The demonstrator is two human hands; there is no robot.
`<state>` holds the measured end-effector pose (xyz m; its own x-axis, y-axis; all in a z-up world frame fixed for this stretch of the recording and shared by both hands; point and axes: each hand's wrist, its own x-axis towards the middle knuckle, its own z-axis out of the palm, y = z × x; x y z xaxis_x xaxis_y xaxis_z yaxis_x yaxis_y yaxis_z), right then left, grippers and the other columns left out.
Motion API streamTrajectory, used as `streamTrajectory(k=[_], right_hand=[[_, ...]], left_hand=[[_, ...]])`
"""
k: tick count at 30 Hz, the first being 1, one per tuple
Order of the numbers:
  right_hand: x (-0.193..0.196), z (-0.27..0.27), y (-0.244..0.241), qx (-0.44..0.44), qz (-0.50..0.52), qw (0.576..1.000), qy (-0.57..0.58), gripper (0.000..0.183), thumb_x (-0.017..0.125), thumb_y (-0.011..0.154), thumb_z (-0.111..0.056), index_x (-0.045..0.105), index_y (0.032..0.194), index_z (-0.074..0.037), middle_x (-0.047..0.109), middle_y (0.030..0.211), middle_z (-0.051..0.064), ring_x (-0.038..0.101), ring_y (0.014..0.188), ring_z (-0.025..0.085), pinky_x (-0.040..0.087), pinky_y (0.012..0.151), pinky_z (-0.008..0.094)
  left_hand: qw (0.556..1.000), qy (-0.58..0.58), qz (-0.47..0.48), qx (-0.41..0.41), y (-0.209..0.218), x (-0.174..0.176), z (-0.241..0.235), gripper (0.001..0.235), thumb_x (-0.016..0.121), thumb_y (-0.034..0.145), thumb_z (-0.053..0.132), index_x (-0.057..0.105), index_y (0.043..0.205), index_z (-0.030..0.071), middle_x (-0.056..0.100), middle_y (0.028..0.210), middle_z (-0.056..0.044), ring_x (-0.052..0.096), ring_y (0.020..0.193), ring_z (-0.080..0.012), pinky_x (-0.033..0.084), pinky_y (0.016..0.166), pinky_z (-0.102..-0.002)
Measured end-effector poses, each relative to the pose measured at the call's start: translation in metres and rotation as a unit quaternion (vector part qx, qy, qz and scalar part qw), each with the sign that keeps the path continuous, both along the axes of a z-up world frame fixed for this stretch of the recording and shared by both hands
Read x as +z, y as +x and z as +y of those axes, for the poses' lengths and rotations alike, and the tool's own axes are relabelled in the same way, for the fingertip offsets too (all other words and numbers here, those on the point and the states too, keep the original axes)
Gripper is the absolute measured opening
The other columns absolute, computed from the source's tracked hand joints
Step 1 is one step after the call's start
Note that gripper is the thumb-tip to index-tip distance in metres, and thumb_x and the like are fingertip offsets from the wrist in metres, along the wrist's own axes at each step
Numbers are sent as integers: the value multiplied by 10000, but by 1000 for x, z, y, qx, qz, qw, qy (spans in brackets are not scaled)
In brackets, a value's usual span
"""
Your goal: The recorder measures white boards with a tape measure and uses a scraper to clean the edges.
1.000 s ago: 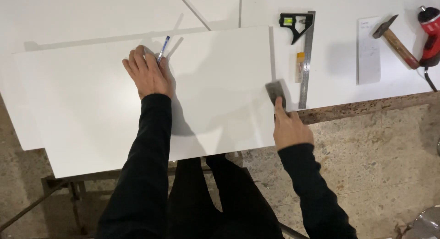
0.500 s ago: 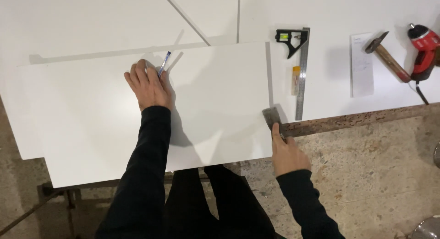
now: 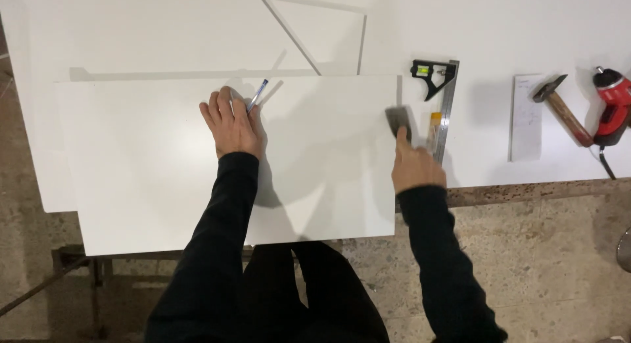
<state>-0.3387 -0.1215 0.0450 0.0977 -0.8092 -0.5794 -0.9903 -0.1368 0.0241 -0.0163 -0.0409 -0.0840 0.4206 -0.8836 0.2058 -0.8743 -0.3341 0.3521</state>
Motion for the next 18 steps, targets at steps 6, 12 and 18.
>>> streamTrajectory(k=[6,12,18], right_hand=[[-12,7,-7,23,-4,998,-57,508,421,1084,-315,432,1582,-219,673,740,196,695,585,336,595,542,487],[-18,-39,8,78,-6,988,-135,477,445,1102,-315,465,1569,-219,676,756,183,683,596,324,570,513,448],[-8,-22,-3,58,0,998,-33,501,400,1083,-297,401,1577,-213,665,851,220,703,538,324,597,459,452]], left_hand=[[1000,10,-15,2,2,-3,-6,219,657,1032,157,537,1121,-4,434,1481,-239,357,1417,-445,186,1216,-676],[999,37,-1,1,-1,2,-1,231,653,1024,168,533,1088,-18,427,1465,-252,346,1411,-454,193,1204,-680],[999,27,-5,19,1,-4,-6,229,658,1026,188,549,1040,-14,446,1473,-255,358,1426,-464,190,1219,-680]])
